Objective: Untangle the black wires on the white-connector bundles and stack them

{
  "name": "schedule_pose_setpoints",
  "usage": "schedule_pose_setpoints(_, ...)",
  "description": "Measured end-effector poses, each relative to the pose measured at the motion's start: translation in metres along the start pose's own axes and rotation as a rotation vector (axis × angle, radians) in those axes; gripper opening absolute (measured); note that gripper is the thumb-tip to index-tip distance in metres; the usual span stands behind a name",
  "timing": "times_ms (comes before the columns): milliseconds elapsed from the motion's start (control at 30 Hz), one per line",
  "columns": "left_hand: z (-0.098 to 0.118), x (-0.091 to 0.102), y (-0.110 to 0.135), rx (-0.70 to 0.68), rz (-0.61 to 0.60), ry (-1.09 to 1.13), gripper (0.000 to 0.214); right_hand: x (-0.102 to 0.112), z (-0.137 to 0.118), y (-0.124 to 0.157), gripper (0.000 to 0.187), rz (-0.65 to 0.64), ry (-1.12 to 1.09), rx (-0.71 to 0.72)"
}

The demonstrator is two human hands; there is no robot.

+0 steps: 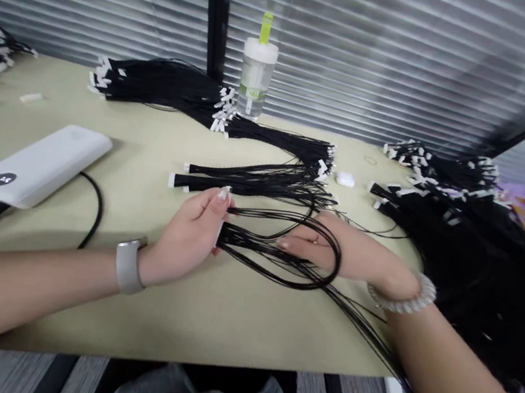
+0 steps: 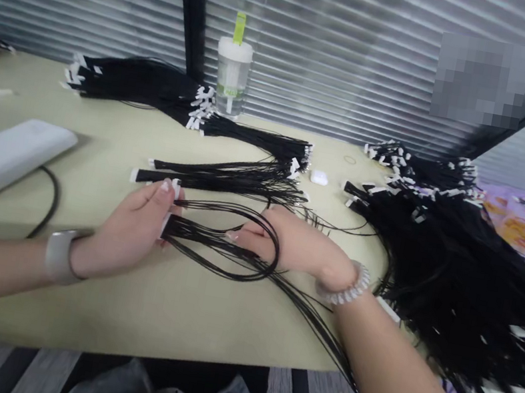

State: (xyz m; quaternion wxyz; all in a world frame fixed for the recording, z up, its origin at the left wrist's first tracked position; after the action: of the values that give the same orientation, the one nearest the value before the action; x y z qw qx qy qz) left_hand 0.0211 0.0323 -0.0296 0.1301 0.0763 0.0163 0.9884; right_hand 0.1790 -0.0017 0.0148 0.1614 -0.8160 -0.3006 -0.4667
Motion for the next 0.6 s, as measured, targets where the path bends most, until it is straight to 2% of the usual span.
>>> schedule_pose_setpoints(133, 0.011, -0.005, 0.01, -0.151, -0.022, -0.212, 0.032, -0.025, -0.008, -0.002, 0.041, -0.107, -0.318, -0.067)
schedule_pose_setpoints(267, 0.021, -0.007, 0.019, -0.304, -0.003, -0.346, 0.028, -0.035, -0.021, -0.005, 0.045, -0.118, -0.502, -0.042)
schedule_pose_setpoints(367, 0.023, -0.008, 0.022, -0.336, 0.001, -0.367, 0.026, -0.033, -0.022, -0.006, 0.039, -0.055, -0.481, -0.051)
schedule_pose_setpoints(500, 0.026, -0.012, 0.026, -0.377, -0.033, -0.401, 0.022, -0.025, -0.035, -0.007, 0.024, 0.055, -0.27, 0.093)
schedule_pose_setpoints(600, 0.027, -0.012, 0.028, -0.387, -0.036, -0.407, 0.021, -0.023, -0.04, -0.006, 0.022, 0.116, -0.181, 0.12)
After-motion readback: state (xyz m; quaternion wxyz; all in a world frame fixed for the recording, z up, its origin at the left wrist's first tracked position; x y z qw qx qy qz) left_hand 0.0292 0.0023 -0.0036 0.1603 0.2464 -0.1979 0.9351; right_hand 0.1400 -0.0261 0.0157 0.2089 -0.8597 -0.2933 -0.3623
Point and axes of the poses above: each hand's wrist, its own y-axis away from the middle knuckle, its own x-axis out of the back of the hand, z = x × y, the point moved 7 cm from there along -y, towards the middle knuckle, and after that the axes turned 7 degrees about x, right-handed, at the moved point
